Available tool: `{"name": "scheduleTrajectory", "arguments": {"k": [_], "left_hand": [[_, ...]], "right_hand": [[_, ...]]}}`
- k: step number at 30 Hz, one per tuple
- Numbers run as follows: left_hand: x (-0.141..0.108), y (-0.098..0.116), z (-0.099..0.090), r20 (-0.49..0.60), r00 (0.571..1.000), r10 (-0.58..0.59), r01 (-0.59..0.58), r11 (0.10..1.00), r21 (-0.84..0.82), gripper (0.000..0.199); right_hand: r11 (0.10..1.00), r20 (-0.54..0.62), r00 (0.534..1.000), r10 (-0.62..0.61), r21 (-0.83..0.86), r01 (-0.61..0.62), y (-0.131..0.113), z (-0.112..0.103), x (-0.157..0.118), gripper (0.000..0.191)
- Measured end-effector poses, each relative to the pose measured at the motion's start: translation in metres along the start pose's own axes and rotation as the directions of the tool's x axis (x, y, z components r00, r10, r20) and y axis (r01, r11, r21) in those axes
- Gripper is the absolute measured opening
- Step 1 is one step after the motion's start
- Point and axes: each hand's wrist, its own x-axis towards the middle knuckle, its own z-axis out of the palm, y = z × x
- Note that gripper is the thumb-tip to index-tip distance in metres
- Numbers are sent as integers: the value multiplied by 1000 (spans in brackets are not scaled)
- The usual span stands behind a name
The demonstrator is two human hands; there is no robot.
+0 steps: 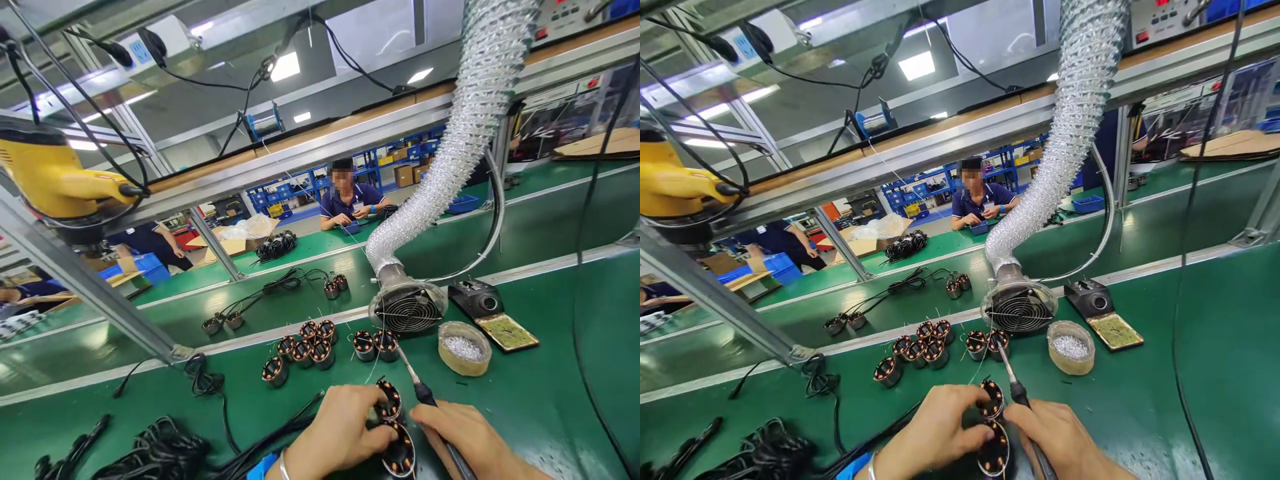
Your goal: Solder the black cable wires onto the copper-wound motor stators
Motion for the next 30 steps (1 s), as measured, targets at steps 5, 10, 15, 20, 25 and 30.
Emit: {"name": "scheduleTrajectory", "arguments": {"k": [5, 10, 15, 20, 25, 30], "left_hand": [[-21, -4, 10, -31, 952, -304, 294, 940, -175, 19], [-23, -6, 37, -36, 987, -159, 137, 930, -342, 34], [-25, -7, 39, -36, 991, -127, 107, 930, -352, 38], [-29, -15, 31, 103, 988, -119, 153, 872, -465, 35], [-28, -21, 29, 278, 956, -94, 266, 678, -685, 29], [-33, -18, 25, 310, 944, -110, 303, 657, -690, 23]], "right_hand": [[985, 35, 992, 125, 113, -128, -11, 9, 0, 21], [969, 54, 992, 112, 213, -121, -14, 15, -1, 18], [957, 72, 994, 87, 270, -104, -17, 9, -7, 26], [937, 135, 985, 107, 318, -145, -23, 12, -13, 58], [932, 194, 970, 147, 302, -201, -24, 19, -14, 44], [958, 147, 975, 166, 212, -194, -13, 21, -27, 46]]}}
